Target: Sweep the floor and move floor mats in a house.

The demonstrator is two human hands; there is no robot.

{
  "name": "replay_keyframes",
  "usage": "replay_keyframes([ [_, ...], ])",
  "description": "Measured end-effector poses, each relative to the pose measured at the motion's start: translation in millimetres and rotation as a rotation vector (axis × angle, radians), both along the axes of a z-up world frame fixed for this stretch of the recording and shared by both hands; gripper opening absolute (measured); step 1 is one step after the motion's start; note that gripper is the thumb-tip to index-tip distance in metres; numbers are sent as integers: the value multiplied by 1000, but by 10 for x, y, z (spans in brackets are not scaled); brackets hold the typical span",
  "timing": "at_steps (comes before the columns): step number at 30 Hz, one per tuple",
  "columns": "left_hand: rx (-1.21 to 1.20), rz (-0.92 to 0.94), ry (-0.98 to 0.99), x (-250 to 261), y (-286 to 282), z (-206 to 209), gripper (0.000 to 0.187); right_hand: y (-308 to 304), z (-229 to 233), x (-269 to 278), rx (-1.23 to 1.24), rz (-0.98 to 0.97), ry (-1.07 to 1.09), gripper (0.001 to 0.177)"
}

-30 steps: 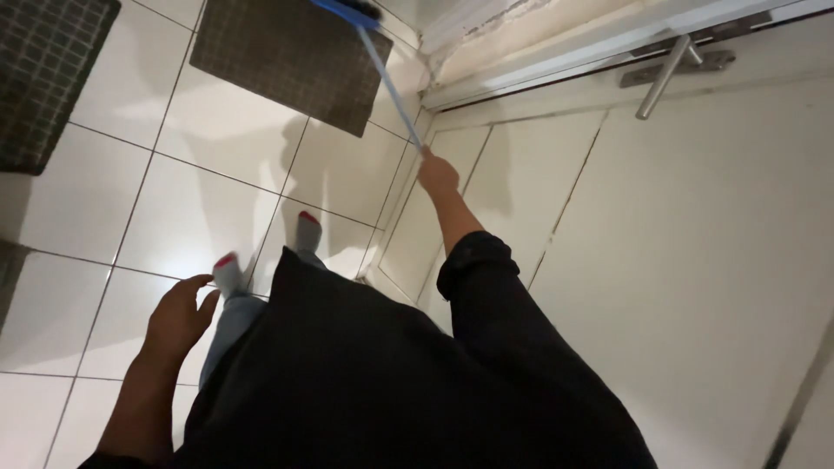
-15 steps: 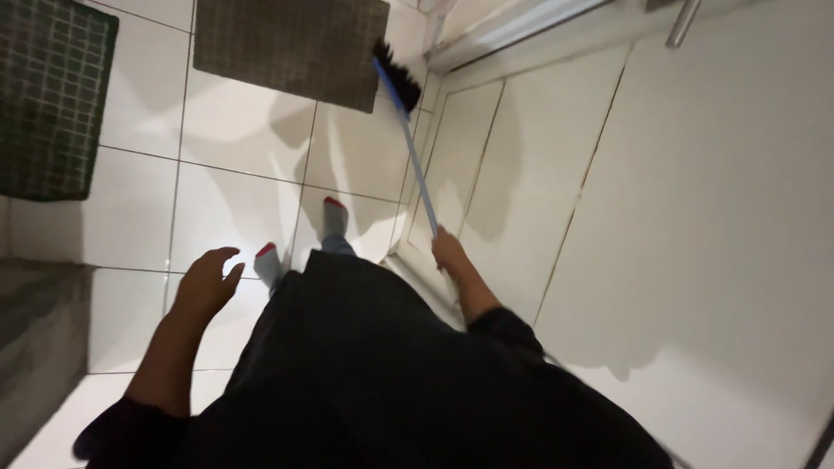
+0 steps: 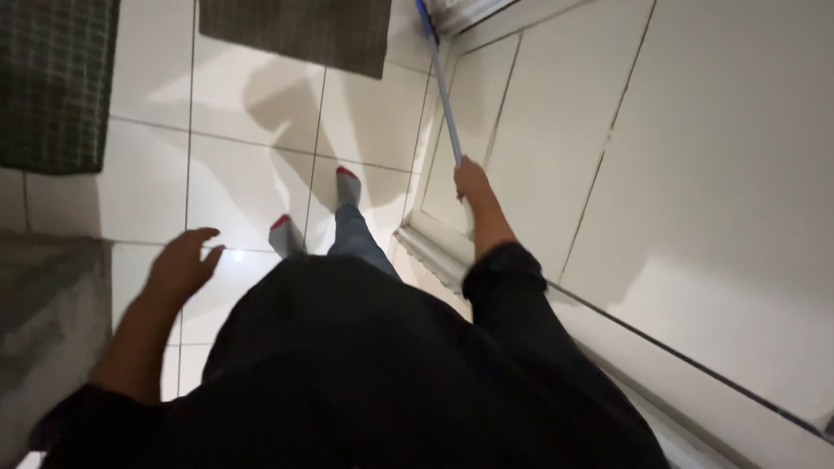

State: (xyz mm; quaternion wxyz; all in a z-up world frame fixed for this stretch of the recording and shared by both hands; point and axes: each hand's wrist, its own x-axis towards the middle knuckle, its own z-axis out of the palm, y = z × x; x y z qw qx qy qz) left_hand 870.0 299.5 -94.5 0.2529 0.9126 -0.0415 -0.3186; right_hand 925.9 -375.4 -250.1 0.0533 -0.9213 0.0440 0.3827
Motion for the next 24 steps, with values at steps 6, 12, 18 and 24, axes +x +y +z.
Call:
replay_keyframes([
  [6,8,162,61,-52,257,517,42,529,16,-1384,130,-532,167,53],
  [12,-87,79,-5,-442,420,-114,40,1636,2024,-2422,311,-657,336,75],
  [18,-141,7,-24,-312,108,-27,37,1373,2853,-2257,372,-905,338,79],
  [24,-92,-9,-54,-507,14,-27,38,812,1035,-1377,96,-466,204,34],
])
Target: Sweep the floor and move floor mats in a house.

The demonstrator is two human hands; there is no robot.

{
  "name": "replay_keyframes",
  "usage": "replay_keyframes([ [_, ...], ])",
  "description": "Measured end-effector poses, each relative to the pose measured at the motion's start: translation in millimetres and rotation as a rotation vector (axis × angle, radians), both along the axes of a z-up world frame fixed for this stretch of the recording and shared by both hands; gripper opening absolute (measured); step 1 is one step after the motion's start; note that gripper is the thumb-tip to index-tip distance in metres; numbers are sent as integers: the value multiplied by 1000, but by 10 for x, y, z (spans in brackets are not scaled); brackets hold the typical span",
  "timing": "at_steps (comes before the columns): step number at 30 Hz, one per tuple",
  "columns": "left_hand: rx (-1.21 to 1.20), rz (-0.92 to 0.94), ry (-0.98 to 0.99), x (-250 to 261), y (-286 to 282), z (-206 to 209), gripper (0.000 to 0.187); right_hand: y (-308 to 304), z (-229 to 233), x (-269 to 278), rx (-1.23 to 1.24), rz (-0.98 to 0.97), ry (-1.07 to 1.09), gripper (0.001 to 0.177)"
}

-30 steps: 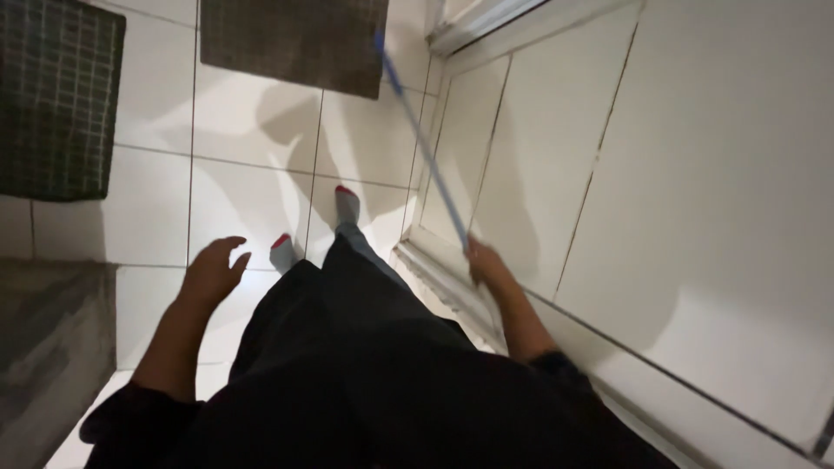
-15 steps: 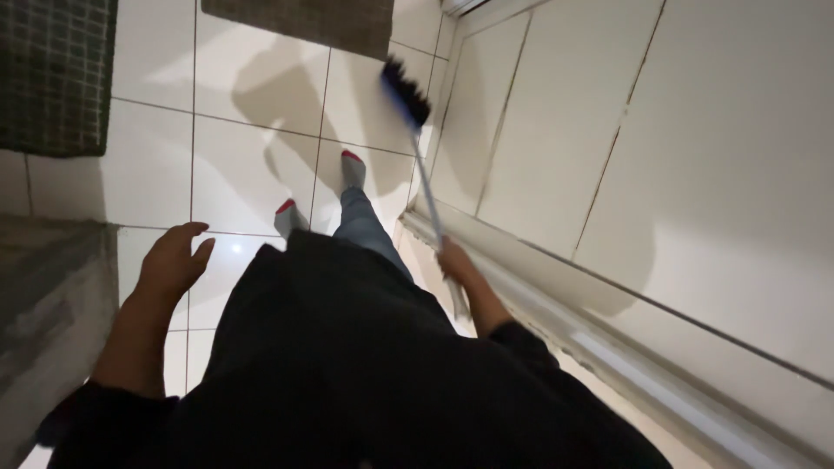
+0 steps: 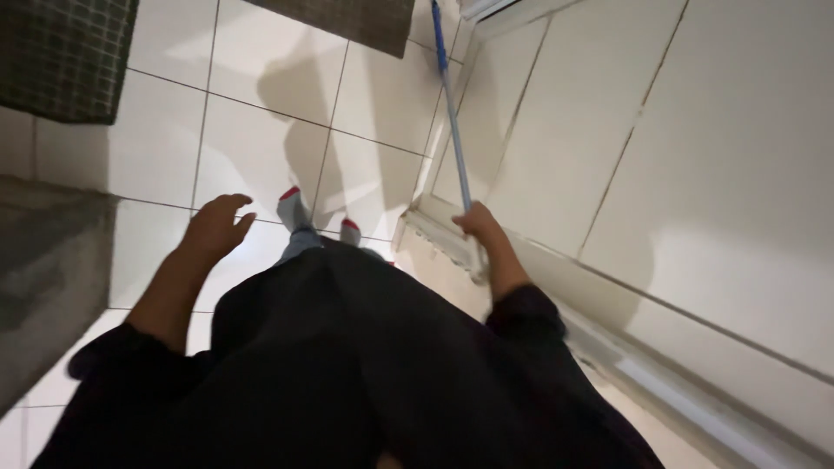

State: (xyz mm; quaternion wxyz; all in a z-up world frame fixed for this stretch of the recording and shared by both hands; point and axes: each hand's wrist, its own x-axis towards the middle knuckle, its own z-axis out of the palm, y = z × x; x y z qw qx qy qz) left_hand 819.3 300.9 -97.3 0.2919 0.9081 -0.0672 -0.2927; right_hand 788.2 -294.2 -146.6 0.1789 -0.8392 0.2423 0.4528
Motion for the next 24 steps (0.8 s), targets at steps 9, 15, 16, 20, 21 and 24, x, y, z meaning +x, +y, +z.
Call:
replay_keyframes([
  [9,67,191,170,-718,-67,116,43,894,-239,-1227,146,328,197,40],
  [15,38,261,-1,-1420,-335,26,40,673,614,-755,489,247,178,32],
  [16,40,295,-3,-1483,-374,138,40,704,724,-458,489,280,184,32],
  [20,43,478,54,-2033,-510,351,41,788,999,309,296,351,225,33],
  [21,53,459,24,-2214,-532,338,40,851,1006,447,325,355,242,33],
  [24,70,527,89,-2685,-607,451,41,1011,926,348,404,370,299,31],
])
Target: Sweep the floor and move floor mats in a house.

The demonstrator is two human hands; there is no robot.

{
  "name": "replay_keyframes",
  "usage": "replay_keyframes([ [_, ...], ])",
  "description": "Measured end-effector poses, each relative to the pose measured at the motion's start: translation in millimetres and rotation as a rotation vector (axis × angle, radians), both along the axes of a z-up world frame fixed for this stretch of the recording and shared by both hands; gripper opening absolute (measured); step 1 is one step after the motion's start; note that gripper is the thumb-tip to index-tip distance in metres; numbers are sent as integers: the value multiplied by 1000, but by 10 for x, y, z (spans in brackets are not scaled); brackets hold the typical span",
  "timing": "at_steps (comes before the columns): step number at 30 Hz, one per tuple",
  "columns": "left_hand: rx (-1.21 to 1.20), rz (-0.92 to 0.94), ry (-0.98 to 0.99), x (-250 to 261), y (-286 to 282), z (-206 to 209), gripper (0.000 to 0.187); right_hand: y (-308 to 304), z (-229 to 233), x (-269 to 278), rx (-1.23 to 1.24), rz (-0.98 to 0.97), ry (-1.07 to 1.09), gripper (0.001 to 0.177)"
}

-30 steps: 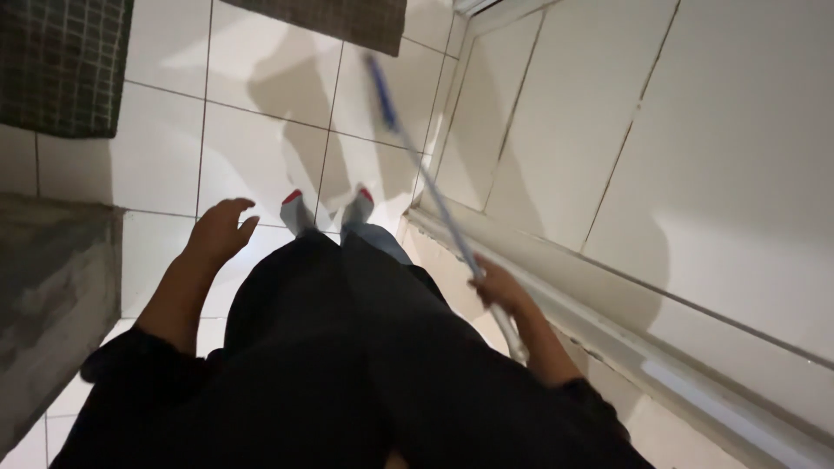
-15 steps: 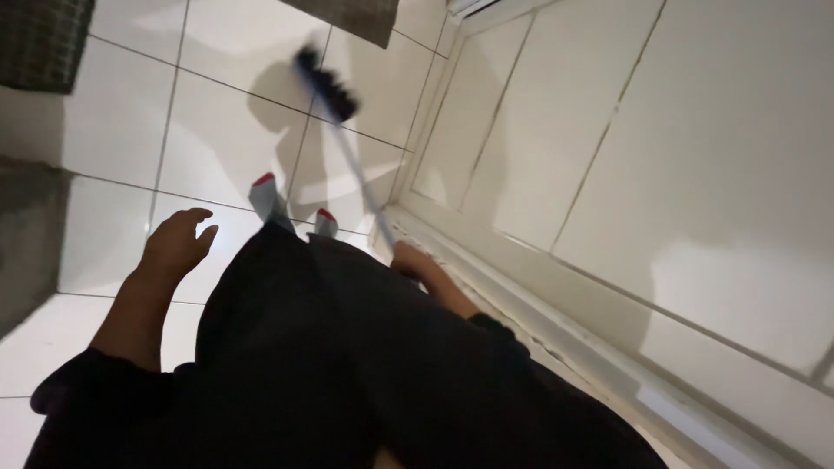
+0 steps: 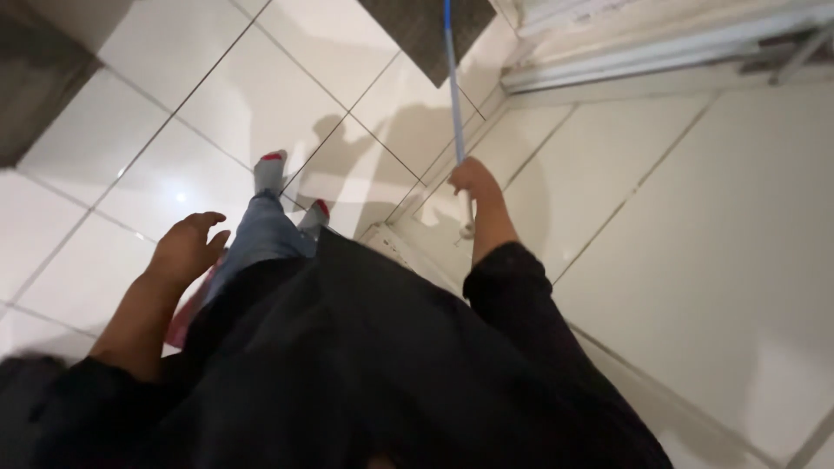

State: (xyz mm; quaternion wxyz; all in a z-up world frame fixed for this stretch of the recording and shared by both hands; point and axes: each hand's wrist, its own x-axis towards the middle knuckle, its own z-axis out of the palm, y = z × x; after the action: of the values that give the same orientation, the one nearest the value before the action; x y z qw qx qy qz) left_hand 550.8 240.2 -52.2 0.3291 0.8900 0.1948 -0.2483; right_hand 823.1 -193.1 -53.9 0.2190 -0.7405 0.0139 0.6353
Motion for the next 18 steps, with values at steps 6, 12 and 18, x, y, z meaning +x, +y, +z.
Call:
replay_keyframes([
  [6,-48,152,67,-704,-15,166,48,256,41,-408,113,-29,128,28],
  [12,-153,267,77,-798,-18,58,44,650,139,-862,208,-91,248,26],
  [18,7,226,-233,-1091,15,53,37,272,562,-544,12,-170,123,25],
])
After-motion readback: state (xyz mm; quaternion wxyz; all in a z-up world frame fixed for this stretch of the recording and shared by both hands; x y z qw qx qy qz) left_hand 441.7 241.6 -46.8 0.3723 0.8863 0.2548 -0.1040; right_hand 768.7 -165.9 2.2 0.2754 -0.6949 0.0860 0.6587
